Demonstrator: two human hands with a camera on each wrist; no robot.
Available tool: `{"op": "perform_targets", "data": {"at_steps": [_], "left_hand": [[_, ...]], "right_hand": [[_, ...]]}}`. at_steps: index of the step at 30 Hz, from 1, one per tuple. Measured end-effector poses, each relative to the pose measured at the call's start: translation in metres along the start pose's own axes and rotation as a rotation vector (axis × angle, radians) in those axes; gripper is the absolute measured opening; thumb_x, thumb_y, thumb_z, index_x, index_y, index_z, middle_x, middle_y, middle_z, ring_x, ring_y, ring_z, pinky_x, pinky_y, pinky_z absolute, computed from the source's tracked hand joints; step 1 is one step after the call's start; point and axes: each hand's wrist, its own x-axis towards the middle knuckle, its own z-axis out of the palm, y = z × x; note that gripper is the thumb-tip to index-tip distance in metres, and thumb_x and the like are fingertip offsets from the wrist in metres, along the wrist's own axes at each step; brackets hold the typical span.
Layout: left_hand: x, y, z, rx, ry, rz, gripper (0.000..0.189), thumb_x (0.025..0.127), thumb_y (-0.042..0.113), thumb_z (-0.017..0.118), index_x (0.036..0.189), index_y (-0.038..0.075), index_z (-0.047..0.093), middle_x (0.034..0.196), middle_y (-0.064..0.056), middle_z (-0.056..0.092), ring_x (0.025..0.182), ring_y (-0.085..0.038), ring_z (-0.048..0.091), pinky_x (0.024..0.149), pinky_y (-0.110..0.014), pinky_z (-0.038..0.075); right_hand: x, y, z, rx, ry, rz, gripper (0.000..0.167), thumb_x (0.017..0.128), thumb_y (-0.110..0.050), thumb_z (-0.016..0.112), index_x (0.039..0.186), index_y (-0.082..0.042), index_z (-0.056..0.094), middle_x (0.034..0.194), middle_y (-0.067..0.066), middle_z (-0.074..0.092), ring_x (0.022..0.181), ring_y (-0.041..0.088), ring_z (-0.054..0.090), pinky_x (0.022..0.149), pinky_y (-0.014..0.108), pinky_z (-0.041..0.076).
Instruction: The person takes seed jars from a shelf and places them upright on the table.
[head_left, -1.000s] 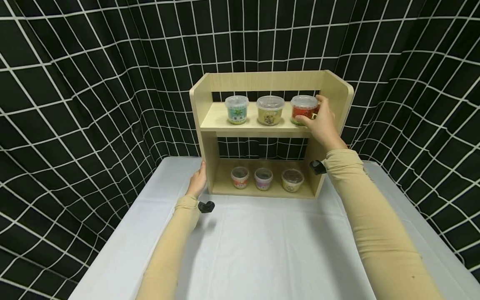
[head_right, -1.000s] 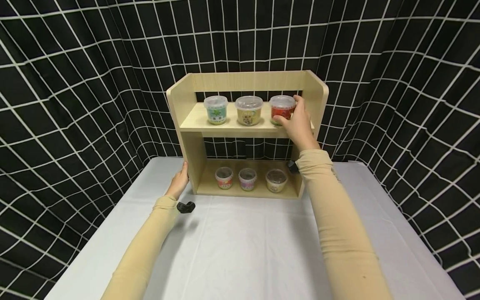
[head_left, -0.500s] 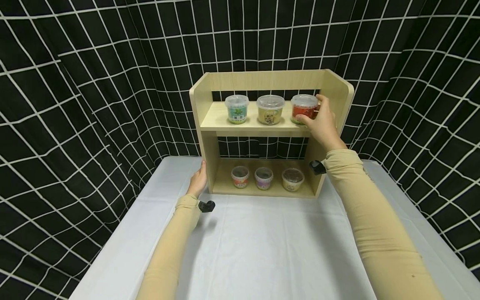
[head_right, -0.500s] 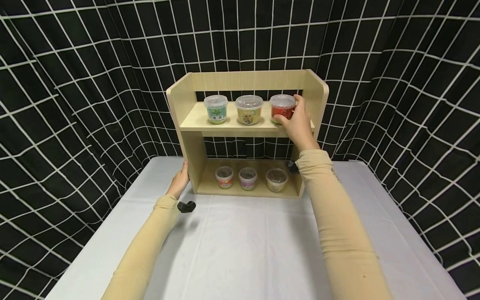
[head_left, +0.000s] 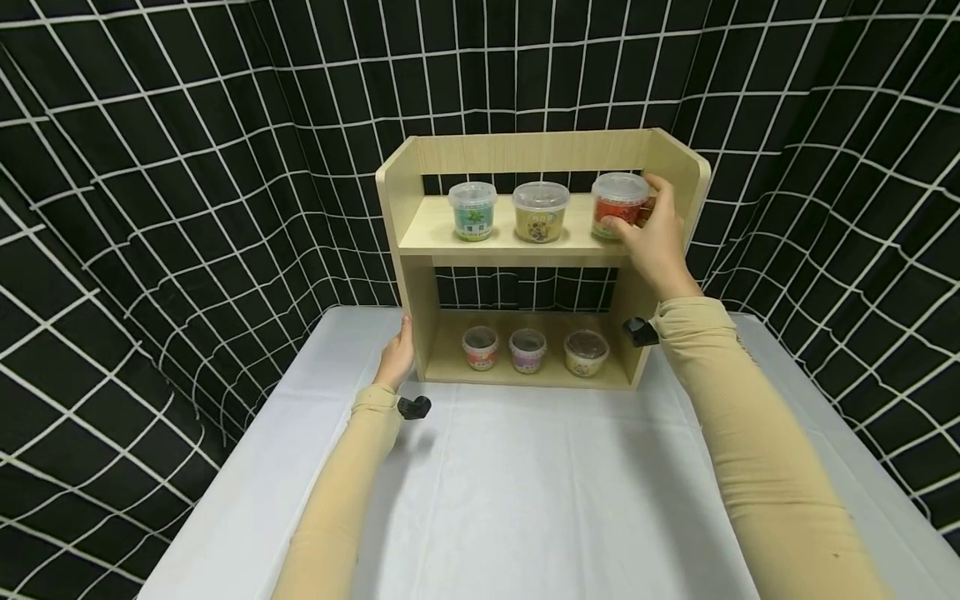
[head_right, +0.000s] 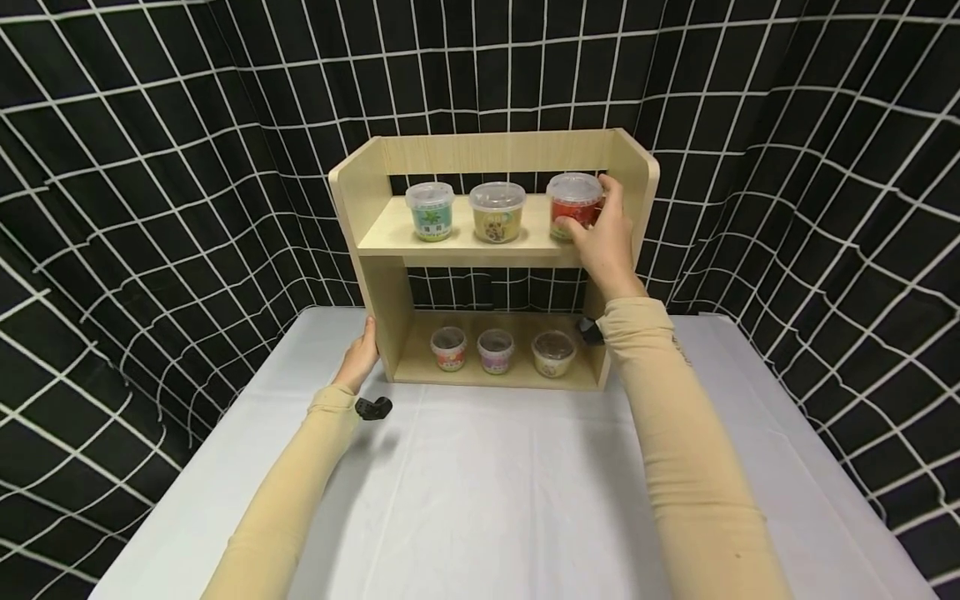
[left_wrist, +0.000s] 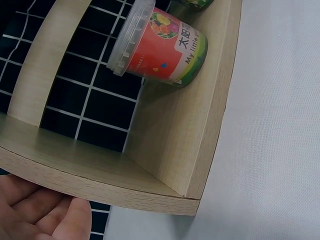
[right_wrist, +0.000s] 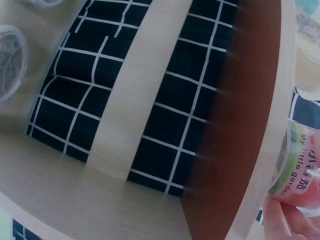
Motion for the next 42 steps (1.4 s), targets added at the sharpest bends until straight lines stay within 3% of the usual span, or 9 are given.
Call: {"op": "perform_targets", "data": {"at_steps": [12, 23, 37, 42], "left_hand": [[0.002, 0.010, -0.004, 0.007, -0.003, 0.009, 0.083, 0.092, 0.064, 0.006, 0.145, 0.006, 0.028, 0.146, -0.016, 0.029, 0.133, -0.035, 0.025, 0.109, -0.044, 0.019], [0.003, 0.009, -0.004, -0.009, -0.009, -0.013, 0.083, 0.091, 0.065, 0.006, 0.145, 0.006, 0.028, 0.146, -0.016, 0.029, 0.133, -0.035, 0.025, 0.109, -0.044, 0.019], [0.004, 0.005, -0.002, 0.023, -0.004, -0.026, 0.081, 0.093, 0.063, 0.006, 0.145, 0.007, 0.031, 0.145, -0.016, 0.031, 0.131, -0.037, 0.027, 0.108, -0.046, 0.020], [0.004, 0.002, -0.002, 0.026, -0.006, -0.029, 0.081, 0.092, 0.064, 0.006, 0.145, 0.008, 0.031, 0.145, -0.016, 0.031, 0.131, -0.037, 0.028, 0.108, -0.046, 0.020]], "right_hand": [[-0.007, -0.008, -0.009, 0.023, 0.075, -0.047, 0.075, 0.084, -0.024, 0.070, 0.142, -0.011, 0.025, 0.122, 0.017, 0.049, 0.109, 0.023, 0.051, 0.094, 0.025, 0.042], [-0.022, -0.012, -0.002, 0.164, 0.112, -0.076, 0.073, 0.081, -0.020, 0.074, 0.139, -0.010, 0.030, 0.121, 0.016, 0.053, 0.105, 0.020, 0.053, 0.092, 0.025, 0.044], [-0.052, -0.015, 0.023, 0.389, 0.054, -0.198, 0.071, 0.079, -0.008, 0.074, 0.137, -0.008, 0.032, 0.118, 0.015, 0.052, 0.102, 0.019, 0.053, 0.093, 0.027, 0.043], [-0.060, -0.017, 0.033, 0.421, 0.029, -0.211, 0.072, 0.078, -0.005, 0.074, 0.137, -0.006, 0.033, 0.117, 0.014, 0.053, 0.103, 0.018, 0.054, 0.092, 0.027, 0.044]]}}
